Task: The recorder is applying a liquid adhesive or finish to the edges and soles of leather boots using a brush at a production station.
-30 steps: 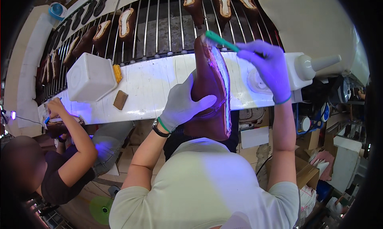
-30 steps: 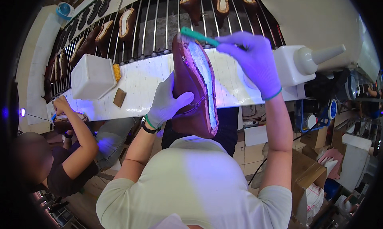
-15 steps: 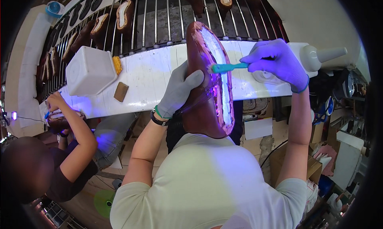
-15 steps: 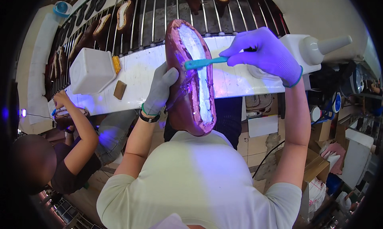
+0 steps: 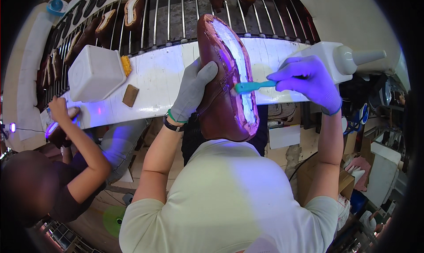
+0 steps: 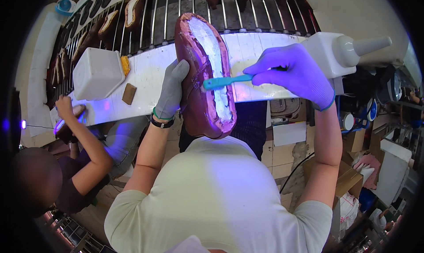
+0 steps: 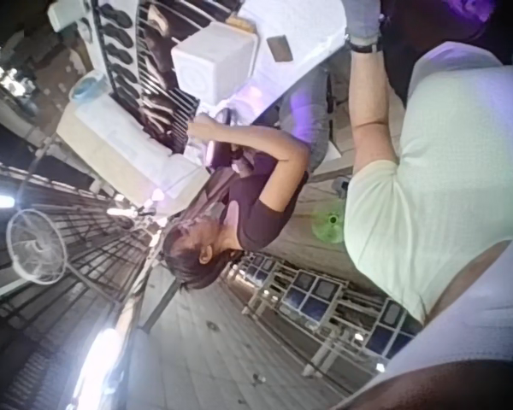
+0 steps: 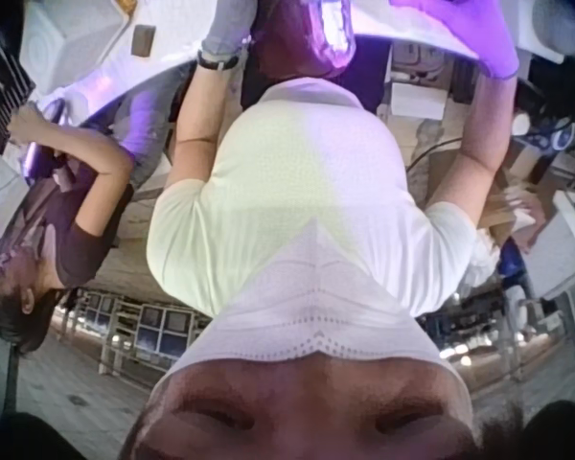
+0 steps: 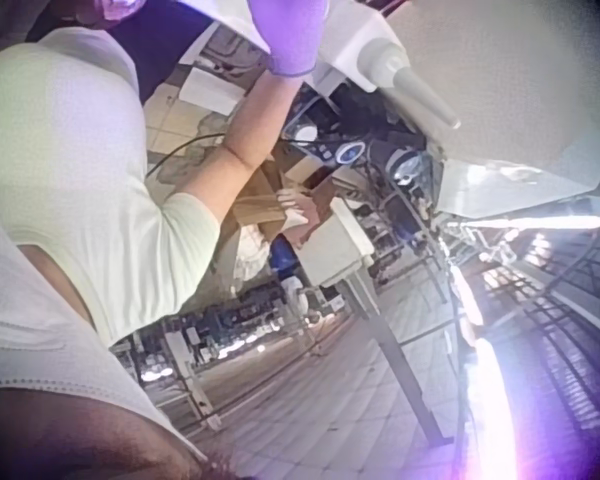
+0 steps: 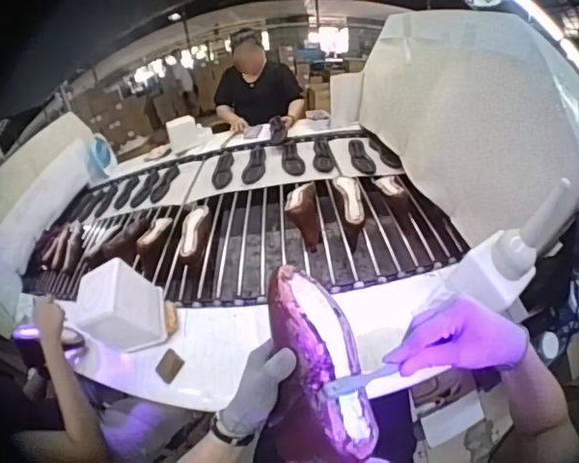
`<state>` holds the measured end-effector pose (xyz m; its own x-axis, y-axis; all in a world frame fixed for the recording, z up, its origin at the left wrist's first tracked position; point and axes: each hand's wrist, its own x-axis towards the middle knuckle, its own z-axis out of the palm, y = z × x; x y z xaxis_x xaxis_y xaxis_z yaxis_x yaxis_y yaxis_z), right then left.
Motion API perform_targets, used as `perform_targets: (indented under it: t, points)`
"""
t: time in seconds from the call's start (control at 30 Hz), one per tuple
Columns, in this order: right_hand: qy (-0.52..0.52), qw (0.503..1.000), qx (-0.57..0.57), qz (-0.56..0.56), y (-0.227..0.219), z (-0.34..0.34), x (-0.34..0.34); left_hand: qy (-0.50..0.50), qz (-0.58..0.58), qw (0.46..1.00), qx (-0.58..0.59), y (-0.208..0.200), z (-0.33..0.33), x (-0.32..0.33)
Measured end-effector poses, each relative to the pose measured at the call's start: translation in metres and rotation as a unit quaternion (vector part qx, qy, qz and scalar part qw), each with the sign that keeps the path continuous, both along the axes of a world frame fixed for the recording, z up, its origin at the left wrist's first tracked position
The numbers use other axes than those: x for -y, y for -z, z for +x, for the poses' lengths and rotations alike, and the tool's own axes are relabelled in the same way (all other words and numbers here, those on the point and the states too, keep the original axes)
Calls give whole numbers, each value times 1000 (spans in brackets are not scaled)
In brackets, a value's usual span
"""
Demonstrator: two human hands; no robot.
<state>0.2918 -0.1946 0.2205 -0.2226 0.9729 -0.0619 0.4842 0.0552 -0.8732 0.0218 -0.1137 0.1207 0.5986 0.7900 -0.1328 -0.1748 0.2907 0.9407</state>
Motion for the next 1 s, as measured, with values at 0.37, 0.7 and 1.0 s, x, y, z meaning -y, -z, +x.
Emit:
perform_targets:
  t: [0.37,0.7,1.0]
  points:
    - [-139,990,-13,6,-8,-2,2,41,-83,996,19,4,2,-8]
    - [-197,979,-21,-37,-11,-1,-13,105,-284,953,-4,20,16,6]
    - [-215,974,-51,-57,-8,0,-25,195,-74,975,73,46,26,33]
